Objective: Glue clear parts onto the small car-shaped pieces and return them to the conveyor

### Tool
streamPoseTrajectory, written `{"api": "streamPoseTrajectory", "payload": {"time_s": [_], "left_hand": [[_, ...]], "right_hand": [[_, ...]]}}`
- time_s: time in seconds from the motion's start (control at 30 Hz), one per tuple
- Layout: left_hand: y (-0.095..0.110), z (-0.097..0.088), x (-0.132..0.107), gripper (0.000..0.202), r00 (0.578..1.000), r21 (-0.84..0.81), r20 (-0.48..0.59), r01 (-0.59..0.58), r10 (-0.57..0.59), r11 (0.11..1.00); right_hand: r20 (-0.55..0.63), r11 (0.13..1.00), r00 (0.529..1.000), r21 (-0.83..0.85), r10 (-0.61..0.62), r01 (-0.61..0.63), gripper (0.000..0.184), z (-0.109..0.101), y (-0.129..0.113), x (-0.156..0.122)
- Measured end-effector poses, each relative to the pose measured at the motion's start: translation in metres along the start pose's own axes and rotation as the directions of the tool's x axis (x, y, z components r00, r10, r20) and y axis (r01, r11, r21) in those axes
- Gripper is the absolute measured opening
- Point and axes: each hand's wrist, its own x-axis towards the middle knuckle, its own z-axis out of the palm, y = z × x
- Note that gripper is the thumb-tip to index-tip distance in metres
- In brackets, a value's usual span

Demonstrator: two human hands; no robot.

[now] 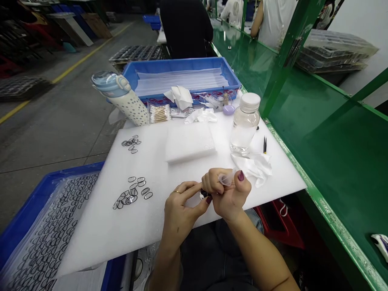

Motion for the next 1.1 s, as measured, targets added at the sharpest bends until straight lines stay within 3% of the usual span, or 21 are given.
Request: {"api": "streamPoseTrajectory", "payload": {"time_s": [0.4, 0.53, 0.63, 0.7, 0.77, 0.83, 0.87, 0.93, 1.0, 1.03, 1.1], "left_hand": [[-0.001, 0.000, 0.000, 0.029, 1.000, 0.036, -0.013, -0.024, 0.025, 0.999], [-0.001, -0.003, 0.000, 0.026, 0.999, 0.069, 0.052, -0.018, 0.015, 0.997], [-0.005, -0.005, -0.001, 0.034, 0.993, 0.109, 0.091, -0.081, 0.072, 0.991], [-0.008, -0.007, -0.002, 0.038, 0.986, 0.135, 0.106, -0.139, 0.125, 0.981], [-0.011, -0.007, -0.003, 0.039, 0.979, 0.152, 0.119, -0.185, 0.168, 0.971], [-0.014, -0.006, -0.004, 0.040, 0.974, 0.163, 0.114, -0.215, 0.198, 0.963], [-0.016, -0.005, -0.004, 0.040, 0.971, 0.168, 0.109, -0.229, 0.212, 0.959], [-0.019, -0.003, -0.005, 0.042, 0.968, 0.180, 0.085, -0.250, 0.238, 0.951], [-0.021, -0.001, -0.006, 0.042, 0.963, 0.196, 0.054, -0.269, 0.263, 0.943], [-0.021, -0.001, -0.006, 0.043, 0.960, 0.203, 0.043, -0.278, 0.275, 0.939], [-0.020, 0.001, -0.006, 0.043, 0.955, 0.216, 0.034, -0.294, 0.294, 0.931]], "right_hand": [[0.011, 0.989, 0.999, -0.147, -0.030, 0.031, 0.065, 0.002, 0.000, -0.011], [0.135, 0.962, 0.990, -0.272, 0.034, 0.004, 0.063, 0.005, -0.015, -0.012], [0.207, 0.962, 0.975, -0.239, -0.083, 0.133, 0.062, 0.012, -0.017, 0.023], [0.185, 0.941, 0.966, -0.252, -0.183, 0.226, 0.056, 0.013, -0.006, 0.060], [0.144, 0.906, 0.986, -0.402, -0.080, 0.132, 0.045, 0.010, 0.007, 0.091], [0.060, 0.838, 0.998, -0.543, -0.020, 0.049, 0.037, 0.002, 0.013, 0.100], [0.040, 0.798, 0.997, -0.598, -0.066, 0.077, 0.034, -0.002, 0.012, 0.095], [0.047, 0.673, 0.958, -0.701, -0.284, 0.235, 0.031, -0.013, 0.002, 0.071], [0.050, 0.457, 0.880, -0.840, -0.472, 0.293, 0.018, -0.031, -0.013, 0.043], [0.046, 0.317, 0.872, -0.921, -0.487, 0.225, 0.013, -0.042, -0.019, 0.032], [0.060, -0.001, 0.914, -0.998, -0.400, 0.065, 0.016, -0.065, -0.025, 0.018]]}}
